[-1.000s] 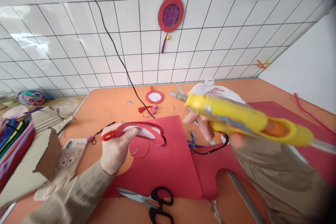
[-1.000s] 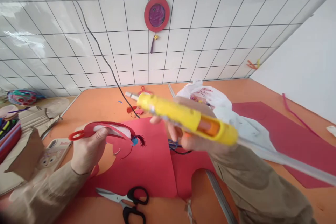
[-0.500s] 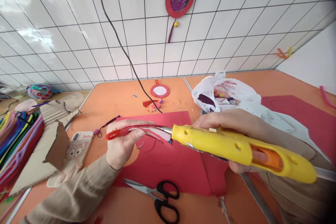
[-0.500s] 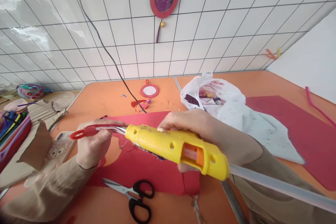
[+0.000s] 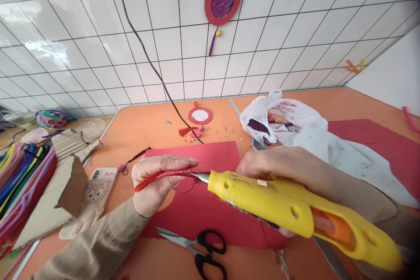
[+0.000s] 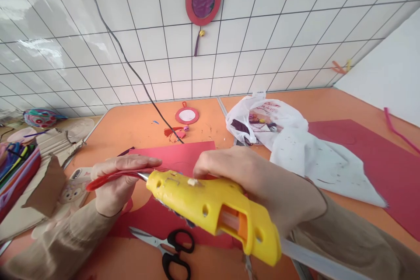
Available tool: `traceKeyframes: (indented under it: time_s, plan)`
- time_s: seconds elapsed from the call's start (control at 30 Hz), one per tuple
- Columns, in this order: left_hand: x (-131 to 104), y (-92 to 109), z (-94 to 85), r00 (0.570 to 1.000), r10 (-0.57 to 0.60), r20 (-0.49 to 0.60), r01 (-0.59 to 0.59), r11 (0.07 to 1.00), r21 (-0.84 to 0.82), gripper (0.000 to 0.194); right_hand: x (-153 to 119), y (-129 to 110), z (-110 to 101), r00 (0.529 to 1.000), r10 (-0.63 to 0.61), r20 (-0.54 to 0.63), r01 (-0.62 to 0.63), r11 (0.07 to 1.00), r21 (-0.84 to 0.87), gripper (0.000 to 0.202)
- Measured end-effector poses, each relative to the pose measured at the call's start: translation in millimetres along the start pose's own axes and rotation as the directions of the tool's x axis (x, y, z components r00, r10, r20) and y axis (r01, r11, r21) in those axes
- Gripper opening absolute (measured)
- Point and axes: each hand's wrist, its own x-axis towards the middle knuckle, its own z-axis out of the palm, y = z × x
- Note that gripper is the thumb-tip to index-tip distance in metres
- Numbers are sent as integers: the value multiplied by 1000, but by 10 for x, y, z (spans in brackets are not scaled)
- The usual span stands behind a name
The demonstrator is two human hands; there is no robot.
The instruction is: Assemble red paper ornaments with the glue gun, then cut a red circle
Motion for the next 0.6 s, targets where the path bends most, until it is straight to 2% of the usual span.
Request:
traceKeyframes:
  time_s: [0.1, 0.17, 0.3, 0.43, 0.6]
  plan:
    - [-4, 46, 45, 998, -5, -55, 5, 1000, -9, 15, 14, -30, 26, 1000, -4, 16, 4, 1000, 15, 10]
    - [-8, 60, 51, 997, -2, -73, 1, 1000, -9, 15, 6, -57, 48, 1000, -1, 14, 1, 1000, -7, 12]
    - [-8, 47, 9, 999, 30, -12, -30, 1000, 7, 14, -20, -117, 87, 1000, -7, -19, 5, 995, -101, 11]
    - [-3, 26, -16, 998, 67, 1, -67, 998, 5, 15, -29, -158, 105, 1000, -18, -20, 14, 988, -152, 22]
    - [-8, 28, -11, 996, 91, 2, -91, 996, 10, 16, -26, -179, 110, 998, -51, -37, 42, 980, -196, 18]
